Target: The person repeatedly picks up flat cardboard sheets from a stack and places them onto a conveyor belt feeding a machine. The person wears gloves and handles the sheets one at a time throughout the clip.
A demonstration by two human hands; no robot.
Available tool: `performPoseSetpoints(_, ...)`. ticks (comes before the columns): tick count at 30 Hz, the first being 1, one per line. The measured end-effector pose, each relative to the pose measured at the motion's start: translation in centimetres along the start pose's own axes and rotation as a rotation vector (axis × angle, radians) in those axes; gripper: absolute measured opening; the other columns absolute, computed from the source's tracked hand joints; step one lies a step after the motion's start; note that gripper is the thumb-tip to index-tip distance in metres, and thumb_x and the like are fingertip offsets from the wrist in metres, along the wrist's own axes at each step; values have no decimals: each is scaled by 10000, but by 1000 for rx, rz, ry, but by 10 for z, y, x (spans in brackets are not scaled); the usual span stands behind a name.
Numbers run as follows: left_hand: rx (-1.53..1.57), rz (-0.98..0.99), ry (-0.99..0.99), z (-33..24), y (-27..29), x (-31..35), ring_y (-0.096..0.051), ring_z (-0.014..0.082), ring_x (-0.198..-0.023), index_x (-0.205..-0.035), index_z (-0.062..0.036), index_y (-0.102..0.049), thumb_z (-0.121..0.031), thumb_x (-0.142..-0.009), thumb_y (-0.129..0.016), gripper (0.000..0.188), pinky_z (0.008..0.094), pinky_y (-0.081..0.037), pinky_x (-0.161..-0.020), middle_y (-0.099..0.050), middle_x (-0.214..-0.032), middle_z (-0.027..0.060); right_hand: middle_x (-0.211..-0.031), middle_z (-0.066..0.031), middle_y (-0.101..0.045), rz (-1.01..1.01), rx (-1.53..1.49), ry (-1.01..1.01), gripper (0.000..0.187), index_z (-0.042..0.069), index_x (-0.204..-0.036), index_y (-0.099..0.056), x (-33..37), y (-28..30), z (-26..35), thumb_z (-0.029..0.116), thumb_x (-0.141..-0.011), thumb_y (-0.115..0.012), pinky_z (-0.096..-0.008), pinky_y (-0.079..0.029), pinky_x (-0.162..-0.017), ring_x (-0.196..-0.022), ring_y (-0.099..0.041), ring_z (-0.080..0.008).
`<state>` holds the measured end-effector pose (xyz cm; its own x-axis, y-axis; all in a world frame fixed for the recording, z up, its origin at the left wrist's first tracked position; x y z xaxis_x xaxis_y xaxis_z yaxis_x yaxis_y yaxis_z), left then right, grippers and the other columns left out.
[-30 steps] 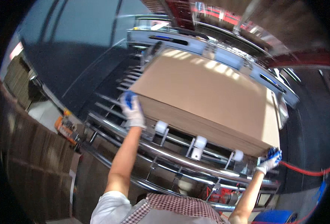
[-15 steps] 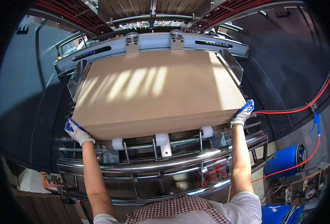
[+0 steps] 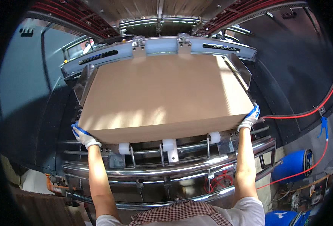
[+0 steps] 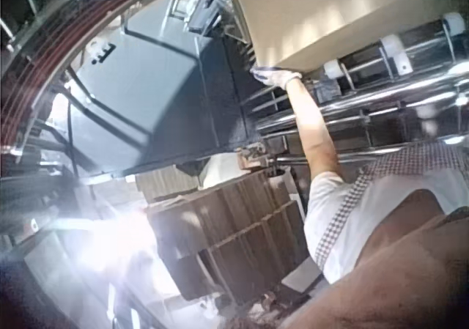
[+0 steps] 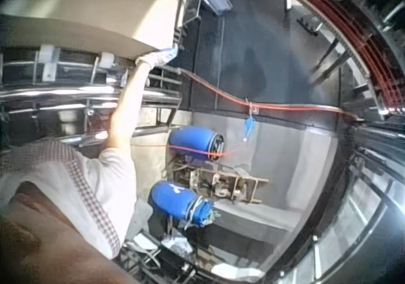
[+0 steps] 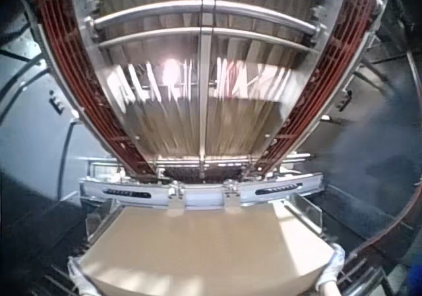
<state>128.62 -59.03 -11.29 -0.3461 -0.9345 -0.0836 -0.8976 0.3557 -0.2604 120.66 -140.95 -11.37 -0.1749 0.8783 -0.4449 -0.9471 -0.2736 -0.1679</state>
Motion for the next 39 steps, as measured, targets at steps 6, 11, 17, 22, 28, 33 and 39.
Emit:
performPoseSetpoints(6, 7, 90, -140, 16, 1, -25, -608, 250, -912, -1180, -38, -572, -440, -955, -502, 466, 385, -499, -832, -623, -1104, 122, -957, -96, -661, -43, -7, -77, 384, 23, -1003, -643, 3, 0, -10, 360, -994, -459, -349, -463, -838, -858, -597, -205)
performPoseSetpoints(11, 79, 192, -73, 7, -2, -12, -563, 233, -1062, -1261, -58, -517, -429, -972, -474, 473, 377, -452, -928, -574, -1215, 107, -1178, -147, -622, 66, 114, 8, 427, -22, -1178, -580, -23, 7, -46, 344, -996, -457, -346, -430, -953, -1051, -588, -233)
performPoseSetpoints(17, -82, 62, -69, 1, 9, -7, -555, 307, -1099, -1302, -51, -505, -433, -962, -491, 511, 403, -441, -948, -556, -1260, 177, -1212, -145, -607, -108, 76, -130, 441, 5, -1235, -557, 5, -9, -20, 360, -1004, -436, -360, -441, -959, -1090, -577, -248)
performPoseSetpoints(22, -37, 87, -200, 23, -5, -7, -573, 299, -1060, -1242, -33, -551, -447, -965, -476, 503, 389, -441, -941, -591, -1194, 181, -1204, -148, -614, -208, 104, 40, 540, 44, -1238, -580, -18, 16, -21, 485, -984, -399, -396, -359, -1040, -1177, -528, -272)
performPoseSetpoints(28, 193, 163, -127, 1, -9, 5, -548, 244, -1074, -1285, -46, -476, -354, -987, -475, 429, 353, -445, -945, -553, -1207, 139, -1274, -195, -554, -129, 148, 332, 378, -38, -1227, -546, 18, -24, 98, 248, -983, -510, -380, -382, -1015, -1161, -522, -297)
performPoseSetpoints(33, -2, 84, 8, -1, -4, 10, -537, 251, -1097, -1295, -58, -477, -329, -992, -466, 407, 360, -429, -962, -539, -1252, 146, -1398, -163, -454, 772, 150, 480, 463, 4, -1361, -439, 121, -198, 213, 183, -944, -533, -360, -285, -1102, -1311, -408, -271)
performPoseSetpoints(39, 12, 188, -127, 4, -1, 5, -529, 256, -1089, -1234, -47, -514, -412, -984, -458, 446, 384, -407, -967, -549, -1197, 145, -1522, -139, -283, 1031, 569, 835, 658, 141, -1456, -326, 212, -401, 239, 494, -919, -463, -496, -207, -1129, -1401, -242, -362)
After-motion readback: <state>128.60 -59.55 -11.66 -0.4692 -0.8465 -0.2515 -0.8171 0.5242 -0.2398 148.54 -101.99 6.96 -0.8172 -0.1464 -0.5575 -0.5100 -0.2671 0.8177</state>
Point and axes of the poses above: each hand's wrist, its own x-axis away from the middle knuckle, its own y-axis out of the back of the hand, z = x × y, the point moved 6 cm from there along -x, towards the middle knuckle
